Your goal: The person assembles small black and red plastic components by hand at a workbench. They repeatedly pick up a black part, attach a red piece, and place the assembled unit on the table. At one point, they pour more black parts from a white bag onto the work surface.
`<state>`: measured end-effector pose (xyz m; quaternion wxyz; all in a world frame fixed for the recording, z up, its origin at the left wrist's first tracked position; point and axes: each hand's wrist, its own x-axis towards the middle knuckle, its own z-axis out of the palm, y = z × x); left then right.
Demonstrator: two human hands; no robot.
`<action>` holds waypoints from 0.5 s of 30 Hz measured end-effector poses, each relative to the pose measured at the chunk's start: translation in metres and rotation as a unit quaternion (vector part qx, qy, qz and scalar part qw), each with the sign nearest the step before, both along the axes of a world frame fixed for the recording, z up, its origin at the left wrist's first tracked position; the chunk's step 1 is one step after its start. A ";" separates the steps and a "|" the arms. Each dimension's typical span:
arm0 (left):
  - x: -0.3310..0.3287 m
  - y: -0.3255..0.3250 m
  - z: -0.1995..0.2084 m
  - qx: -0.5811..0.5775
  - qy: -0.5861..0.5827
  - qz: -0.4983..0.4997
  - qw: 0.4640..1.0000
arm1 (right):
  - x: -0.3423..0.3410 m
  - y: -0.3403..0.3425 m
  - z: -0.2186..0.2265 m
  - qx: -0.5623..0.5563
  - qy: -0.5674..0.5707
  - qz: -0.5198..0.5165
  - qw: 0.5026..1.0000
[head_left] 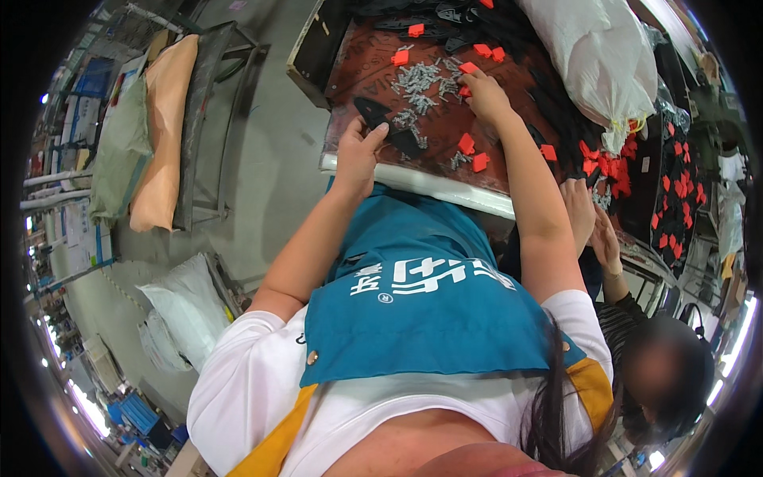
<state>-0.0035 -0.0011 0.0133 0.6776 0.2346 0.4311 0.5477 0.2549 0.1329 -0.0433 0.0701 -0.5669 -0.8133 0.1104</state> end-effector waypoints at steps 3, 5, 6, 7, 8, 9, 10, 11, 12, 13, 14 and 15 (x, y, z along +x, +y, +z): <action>-0.002 -0.001 -0.002 -0.001 0.012 -0.001 1.000 | 0.000 -0.005 0.010 -0.069 -0.002 -0.035 0.997; 0.000 0.000 -0.004 0.002 0.015 -0.010 1.000 | 0.012 -0.016 -0.005 -0.020 0.057 -0.052 0.997; 0.002 0.001 -0.006 0.005 0.017 -0.016 1.000 | 0.016 -0.021 -0.009 0.005 0.087 -0.062 0.994; 0.003 0.001 -0.007 0.007 0.019 -0.019 1.000 | 0.010 -0.029 0.004 -0.016 0.123 -0.068 0.990; 0.005 0.000 -0.005 0.004 0.015 -0.021 1.000 | 0.005 -0.038 0.018 -0.037 0.160 -0.073 0.984; 0.008 0.000 -0.001 0.000 0.011 -0.026 1.000 | -0.003 -0.049 0.033 -0.058 0.195 -0.080 0.976; 0.011 0.000 0.003 -0.003 0.006 -0.032 0.999 | -0.008 -0.058 0.042 -0.117 0.297 -0.098 0.943; 0.014 0.000 0.005 -0.001 0.012 -0.036 0.999 | -0.013 -0.067 0.049 -0.174 0.395 -0.112 0.895; 0.017 0.000 0.007 0.002 0.017 -0.041 0.999 | -0.019 -0.077 0.058 -0.228 0.488 -0.125 0.833; 0.020 0.001 0.010 0.005 0.025 -0.044 0.999 | -0.027 -0.086 0.070 -0.201 0.521 -0.118 0.821; 0.022 0.000 0.012 0.007 0.024 -0.046 0.999 | -0.032 -0.094 0.078 -0.199 0.558 -0.113 0.798; 0.023 0.000 0.014 0.010 0.024 -0.048 0.999 | -0.036 -0.101 0.084 -0.196 0.594 -0.107 0.773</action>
